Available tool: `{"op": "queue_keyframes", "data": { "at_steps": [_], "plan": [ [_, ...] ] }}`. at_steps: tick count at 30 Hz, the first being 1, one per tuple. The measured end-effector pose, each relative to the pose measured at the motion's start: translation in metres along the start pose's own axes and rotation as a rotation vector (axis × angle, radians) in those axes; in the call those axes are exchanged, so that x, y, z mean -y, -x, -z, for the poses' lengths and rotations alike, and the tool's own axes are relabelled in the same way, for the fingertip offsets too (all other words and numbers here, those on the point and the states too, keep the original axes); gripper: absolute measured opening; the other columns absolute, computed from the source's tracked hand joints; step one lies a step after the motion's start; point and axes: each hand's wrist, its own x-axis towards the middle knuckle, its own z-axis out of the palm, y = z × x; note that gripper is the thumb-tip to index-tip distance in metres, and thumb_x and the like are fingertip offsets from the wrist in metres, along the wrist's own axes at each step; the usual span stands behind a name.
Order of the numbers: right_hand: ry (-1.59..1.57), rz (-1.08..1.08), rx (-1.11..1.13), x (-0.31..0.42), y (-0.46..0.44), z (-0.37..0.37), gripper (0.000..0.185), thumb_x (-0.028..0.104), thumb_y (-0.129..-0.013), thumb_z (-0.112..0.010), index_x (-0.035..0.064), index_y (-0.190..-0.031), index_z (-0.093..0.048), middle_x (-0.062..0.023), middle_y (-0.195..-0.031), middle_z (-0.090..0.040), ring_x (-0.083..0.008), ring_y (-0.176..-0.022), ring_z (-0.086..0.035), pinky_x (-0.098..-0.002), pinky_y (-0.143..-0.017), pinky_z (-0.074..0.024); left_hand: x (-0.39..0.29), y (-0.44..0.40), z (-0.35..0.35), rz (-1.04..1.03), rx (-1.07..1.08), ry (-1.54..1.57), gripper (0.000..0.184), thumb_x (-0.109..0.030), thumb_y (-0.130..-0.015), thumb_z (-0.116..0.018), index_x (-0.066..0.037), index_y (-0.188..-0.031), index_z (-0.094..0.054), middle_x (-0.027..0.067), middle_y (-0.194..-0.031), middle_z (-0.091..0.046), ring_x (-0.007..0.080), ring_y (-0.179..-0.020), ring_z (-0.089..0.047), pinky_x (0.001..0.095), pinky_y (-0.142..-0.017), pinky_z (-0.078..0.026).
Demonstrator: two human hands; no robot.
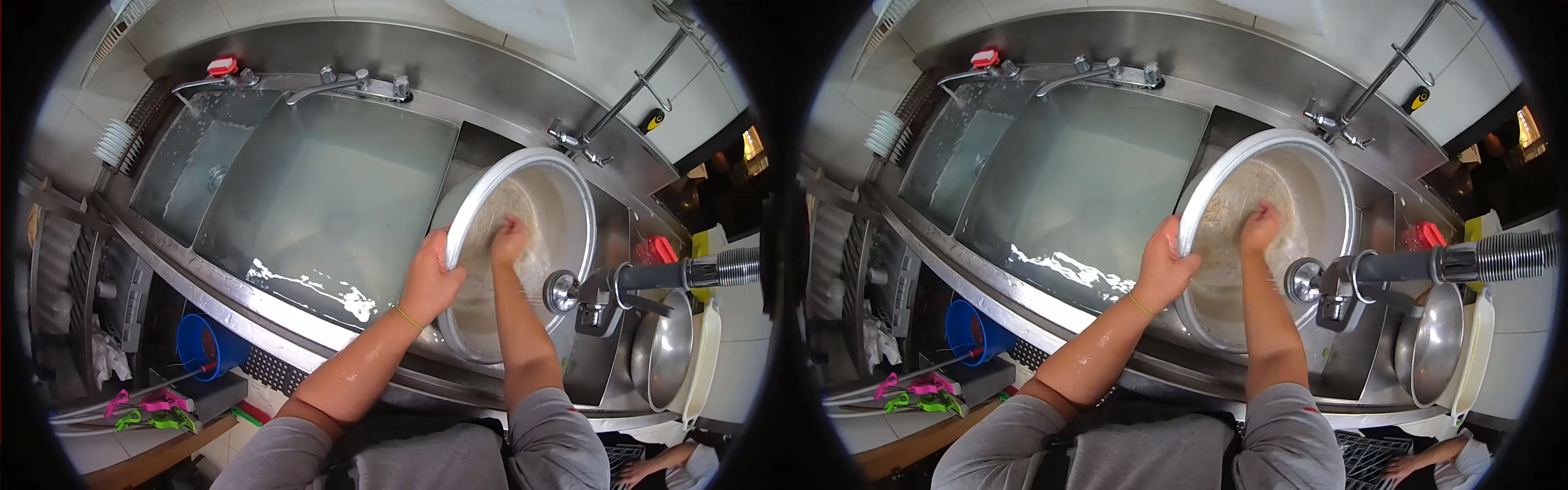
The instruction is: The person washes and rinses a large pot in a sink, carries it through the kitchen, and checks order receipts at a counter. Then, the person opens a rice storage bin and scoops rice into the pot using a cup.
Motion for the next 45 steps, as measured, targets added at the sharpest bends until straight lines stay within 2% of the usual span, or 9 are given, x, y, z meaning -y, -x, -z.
{"op": "queue_keyframes", "data": {
  "at_steps": [9, 13, 21, 23, 26, 32, 39, 43, 45],
  "plan": [
    [0.048, -0.75, -0.089, -0.03, -0.028, 0.015, 0.02, 0.007, -0.077, -0.055, -0.0009, -0.093, -0.066, -0.0188, -0.084, -0.066, -0.0341, -0.082, -0.062, -0.0427, -0.079, -0.0481, -0.001, 0.0, 0.003, 0.042, 0.042, -0.048, 0.039, 0.0, -0.064, -0.056, 0.001, -0.103, -0.052, 0.0168, -0.094, -0.054, 0.0341, -0.089, -0.053, 0.0349, -0.078, -0.043],
    [-0.025, 0.205, -0.003, 0.023, -0.023, -0.021, 0.027, 0.009, -0.074, -0.059, -0.0019, -0.098, -0.064, -0.0192, -0.095, -0.064, -0.033, -0.093, -0.06, -0.0395, -0.082, -0.0489, -0.011, -0.001, 0.006, 0.07, 0.087, -0.026, 0.043, 0.001, -0.064, -0.057, 0.003, -0.107, -0.052, 0.0225, -0.112, -0.054, 0.0406, -0.103, -0.052, 0.0388, -0.087, -0.043],
    [-0.585, -1.227, -0.149, -0.024, -0.066, 0.011, 0.025, 0.011, -0.081, -0.057, -0.0013, -0.102, -0.064, -0.0147, -0.098, -0.064, -0.026, -0.092, -0.061, -0.0341, -0.086, -0.0457, -0.012, -0.001, 0.008, 0.027, 0.062, -0.064, 0.036, -0.001, -0.063, -0.057, 0.0, -0.098, -0.052, 0.017, -0.093, -0.053, 0.0362, -0.086, -0.054, 0.036, -0.075, -0.044],
    [-0.08, -0.346, -0.1, -0.082, -0.079, -0.057, 0.024, 0.011, -0.086, -0.052, 0.0007, -0.105, -0.064, -0.0161, -0.104, -0.064, -0.0237, -0.094, -0.062, -0.0335, -0.082, -0.0488, -0.015, -0.002, 0.008, 0.028, 0.064, -0.09, 0.034, -0.001, -0.062, -0.057, 0.0, -0.096, -0.051, 0.0176, -0.093, -0.053, 0.0375, -0.086, -0.053, 0.0367, -0.075, -0.044],
    [-0.283, -0.093, 0.094, -0.004, -0.083, -0.055, 0.023, 0.012, -0.087, -0.051, 0.0035, -0.103, -0.066, -0.0145, -0.102, -0.065, -0.0231, -0.092, -0.063, -0.035, -0.08, -0.0504, -0.014, -0.003, 0.01, 0.027, 0.063, -0.069, 0.034, -0.001, -0.062, -0.057, 0.0, -0.096, -0.05, 0.0181, -0.094, -0.053, 0.0386, -0.087, -0.053, 0.0379, -0.075, -0.044],
    [-0.032, -0.79, -0.177, -0.059, -0.062, -0.014, 0.022, 0.011, -0.084, -0.052, 0.0003, -0.098, -0.066, -0.0177, -0.095, -0.066, -0.0299, -0.088, -0.063, -0.0382, -0.08, -0.0493, -0.014, -0.004, 0.013, 0.022, 0.076, -0.08, 0.035, -0.002, -0.062, -0.058, 0.0, -0.096, -0.049, 0.0187, -0.095, -0.053, 0.0393, -0.088, -0.053, 0.0387, -0.076, -0.044],
    [-0.018, 0.285, -0.057, 0.049, -0.061, -0.041, 0.024, 0.008, -0.079, -0.054, -0.0043, -0.096, -0.065, -0.023, -0.089, -0.064, -0.0388, -0.086, -0.061, -0.0413, -0.082, -0.0471, -0.012, -0.004, 0.012, 0.009, 0.085, -0.055, 0.034, -0.002, -0.062, -0.059, 0.0, -0.094, -0.049, 0.0178, -0.092, -0.053, 0.0388, -0.086, -0.052, 0.0384, -0.074, -0.044],
    [0.284, -0.558, -0.18, -0.051, -0.081, -0.046, 0.02, 0.005, -0.076, -0.055, -0.0049, -0.091, -0.063, -0.0178, -0.083, -0.065, -0.0373, -0.079, -0.061, -0.0412, -0.077, -0.0478, -0.013, -0.008, 0.016, 0.042, 0.093, -0.076, 0.031, -0.003, -0.062, -0.059, -0.001, -0.09, -0.048, 0.0168, -0.089, -0.051, 0.037, -0.081, -0.052, 0.0381, -0.071, -0.043],
    [0.112, -0.317, -0.147, -0.031, -0.078, -0.05, 0.016, 0.005, -0.077, -0.055, -0.0046, -0.087, -0.063, -0.016, -0.082, -0.065, -0.0352, -0.076, -0.061, -0.04, -0.075, -0.0482, -0.012, -0.006, 0.015, 0.053, 0.093, -0.081, 0.029, -0.003, -0.062, -0.059, -0.001, -0.088, -0.047, 0.0163, -0.086, -0.05, 0.036, -0.08, -0.052, 0.0377, -0.069, -0.043]
  ]
}}
